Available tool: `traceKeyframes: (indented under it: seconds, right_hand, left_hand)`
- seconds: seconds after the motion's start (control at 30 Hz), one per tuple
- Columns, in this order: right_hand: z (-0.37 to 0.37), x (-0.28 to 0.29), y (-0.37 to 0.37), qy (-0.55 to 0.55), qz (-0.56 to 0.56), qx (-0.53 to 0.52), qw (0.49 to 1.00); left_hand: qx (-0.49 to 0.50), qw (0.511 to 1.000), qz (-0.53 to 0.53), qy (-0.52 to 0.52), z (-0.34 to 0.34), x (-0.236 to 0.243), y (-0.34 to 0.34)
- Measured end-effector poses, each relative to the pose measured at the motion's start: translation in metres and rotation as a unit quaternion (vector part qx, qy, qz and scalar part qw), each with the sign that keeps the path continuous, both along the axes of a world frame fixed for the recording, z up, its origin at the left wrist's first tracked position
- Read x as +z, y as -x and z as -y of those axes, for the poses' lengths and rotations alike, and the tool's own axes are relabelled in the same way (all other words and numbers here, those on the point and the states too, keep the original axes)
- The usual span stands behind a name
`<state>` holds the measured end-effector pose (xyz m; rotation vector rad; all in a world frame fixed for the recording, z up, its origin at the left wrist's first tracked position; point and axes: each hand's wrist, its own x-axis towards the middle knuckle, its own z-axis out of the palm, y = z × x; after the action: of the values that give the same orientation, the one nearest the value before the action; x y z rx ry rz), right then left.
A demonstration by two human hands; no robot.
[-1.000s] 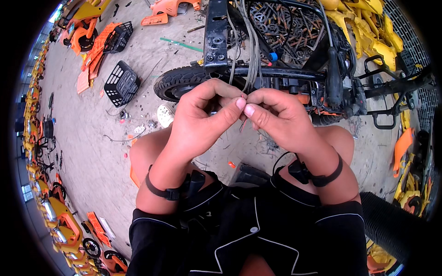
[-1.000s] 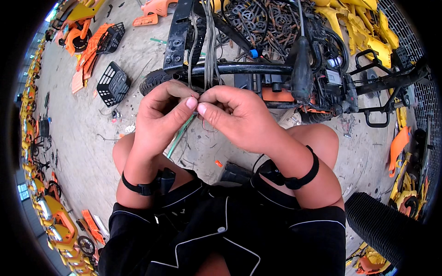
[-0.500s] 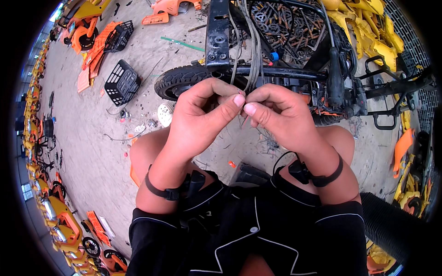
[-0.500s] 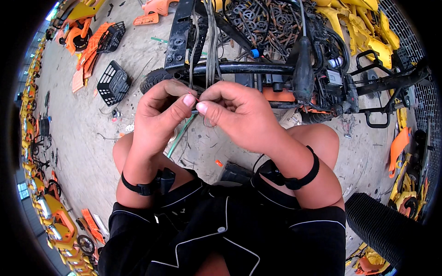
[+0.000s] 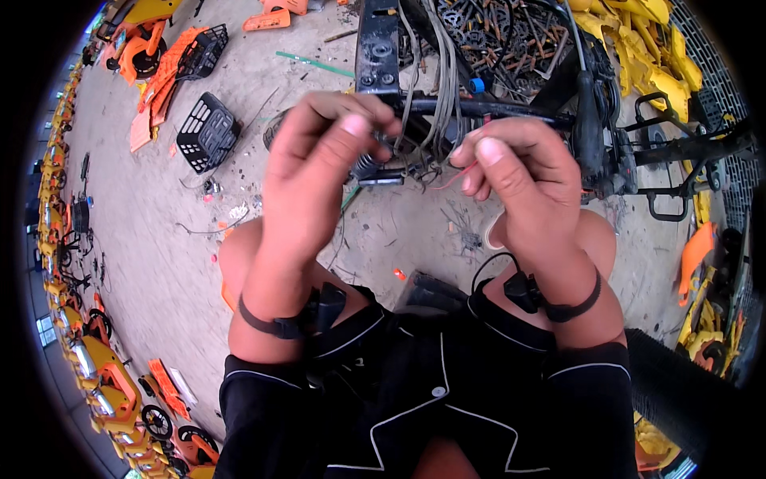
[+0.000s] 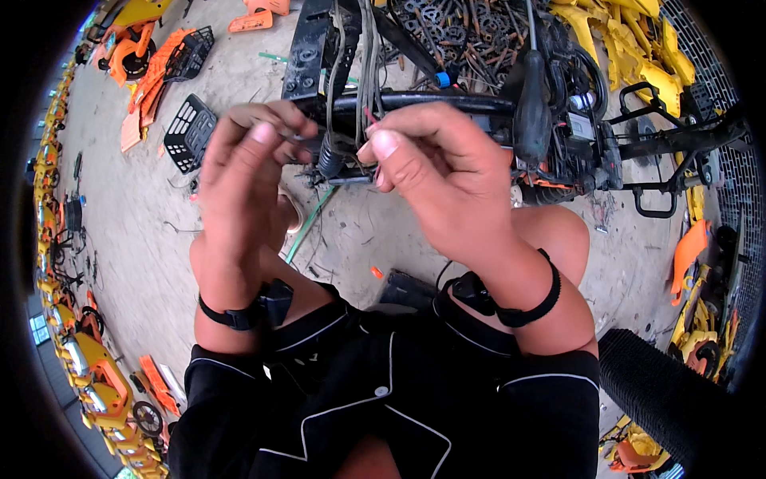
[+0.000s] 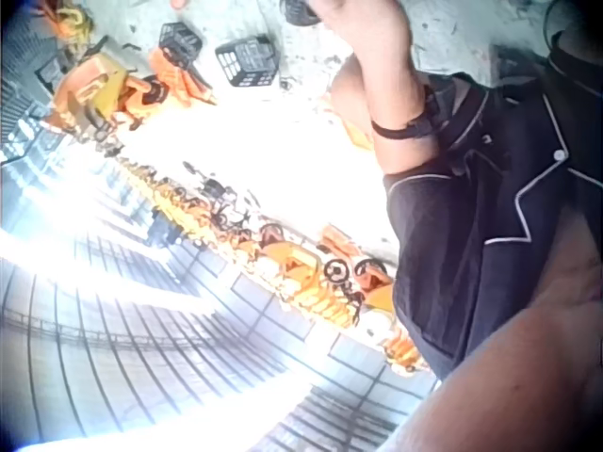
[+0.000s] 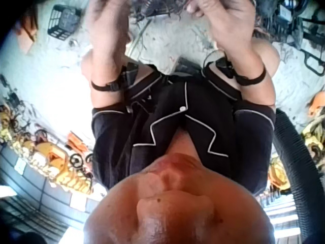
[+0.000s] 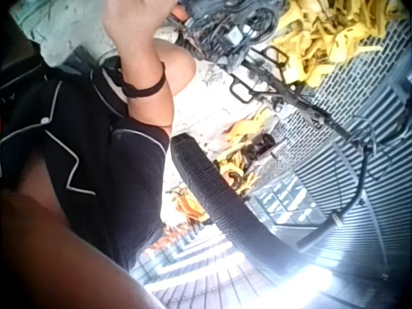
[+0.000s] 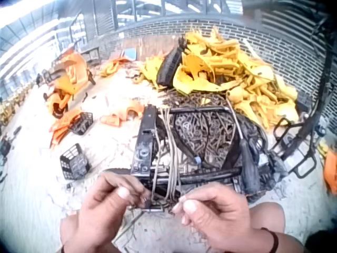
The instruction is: The person manipulates a bundle of wires on a motorcycle frame using a screwdriver and by hand.
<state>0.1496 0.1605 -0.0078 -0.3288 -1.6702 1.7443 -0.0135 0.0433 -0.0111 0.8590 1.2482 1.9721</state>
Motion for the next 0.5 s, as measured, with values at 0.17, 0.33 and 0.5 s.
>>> traceKeyframes:
  seconds: [0.17,0.33,0.5]
  right_hand:
    - [-0.003,0.009,-0.018,-0.017,0.005,-0.056,0.998]
    - [-0.018,0.020,-0.037,-0.072,-0.080,-0.140,0.984]
    - [-0.013,0.033,-0.047,-0.075,-0.157,-0.127,0.976]
  left_hand:
    - [0.032,0.990,0.135,0.014,0.009,0.019,0.019]
    - [0.132,0.986,0.086,-0.047,0.022,0.015,0.065]
    - [0.314,0.940,0.001,-0.135,0.043,0.019,0.078]
